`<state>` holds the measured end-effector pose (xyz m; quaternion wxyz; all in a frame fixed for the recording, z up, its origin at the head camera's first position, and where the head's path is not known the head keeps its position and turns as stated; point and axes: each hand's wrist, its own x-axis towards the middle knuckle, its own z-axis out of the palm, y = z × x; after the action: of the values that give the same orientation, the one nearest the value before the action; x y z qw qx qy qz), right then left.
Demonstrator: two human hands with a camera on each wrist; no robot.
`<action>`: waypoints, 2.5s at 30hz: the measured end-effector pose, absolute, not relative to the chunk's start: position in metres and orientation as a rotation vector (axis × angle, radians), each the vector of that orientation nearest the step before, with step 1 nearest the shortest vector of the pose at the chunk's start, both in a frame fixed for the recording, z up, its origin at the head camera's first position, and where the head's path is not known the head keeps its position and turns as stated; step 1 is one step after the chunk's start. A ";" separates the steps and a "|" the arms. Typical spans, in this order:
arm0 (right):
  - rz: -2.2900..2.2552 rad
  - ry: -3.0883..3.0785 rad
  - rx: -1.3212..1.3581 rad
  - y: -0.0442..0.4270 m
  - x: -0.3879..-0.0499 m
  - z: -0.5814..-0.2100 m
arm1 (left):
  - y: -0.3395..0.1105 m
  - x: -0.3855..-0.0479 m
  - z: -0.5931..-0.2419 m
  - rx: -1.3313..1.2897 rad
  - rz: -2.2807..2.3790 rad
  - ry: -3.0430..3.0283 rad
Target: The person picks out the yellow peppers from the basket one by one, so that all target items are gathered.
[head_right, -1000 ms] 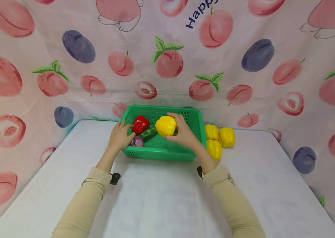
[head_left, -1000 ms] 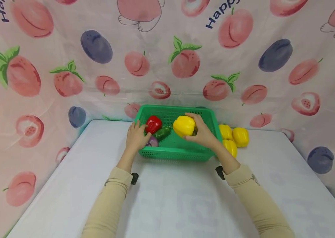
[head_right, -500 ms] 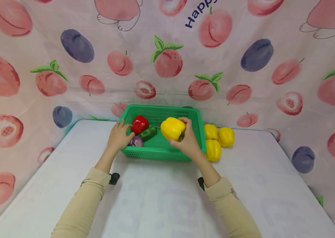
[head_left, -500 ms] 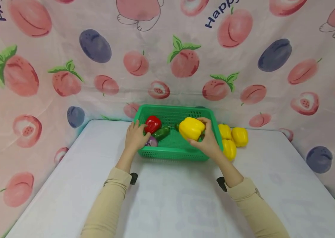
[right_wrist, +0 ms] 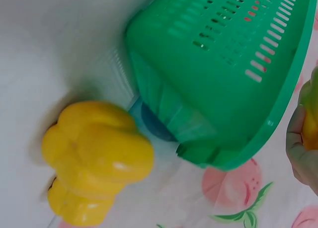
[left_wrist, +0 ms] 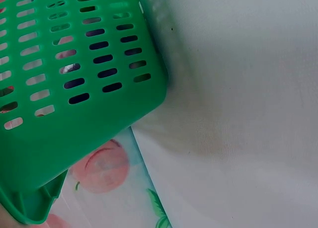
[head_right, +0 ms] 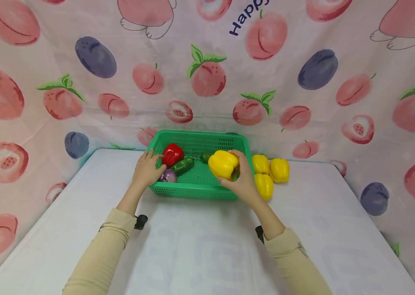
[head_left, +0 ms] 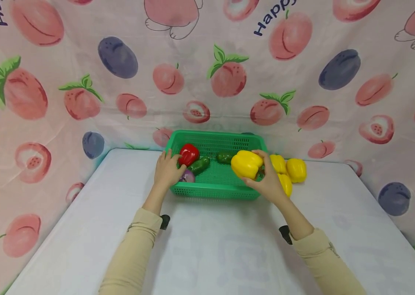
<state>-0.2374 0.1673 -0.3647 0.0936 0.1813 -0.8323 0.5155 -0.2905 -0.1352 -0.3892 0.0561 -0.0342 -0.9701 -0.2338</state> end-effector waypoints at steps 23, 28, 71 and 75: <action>1.327 -2.483 0.538 0.213 -0.231 -0.361 | -0.135 -0.289 -0.389 -0.123 -0.723 -2.941; 1.302 -2.499 0.518 0.224 -0.229 -0.363 | -0.134 -0.288 -0.391 -0.131 -0.716 -2.945; 1.157 -2.469 0.333 0.279 -0.222 -0.376 | -0.136 -0.292 -0.390 -0.130 -0.712 -2.930; 1.177 -2.489 0.313 0.280 -0.222 -0.378 | -0.138 -0.291 -0.390 -0.123 -0.727 -2.930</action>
<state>-0.2221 0.2798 -0.3780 0.1842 0.1112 -0.8829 0.4174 -0.2907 -0.1375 -0.3898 0.0601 -0.0407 -0.9680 -0.2403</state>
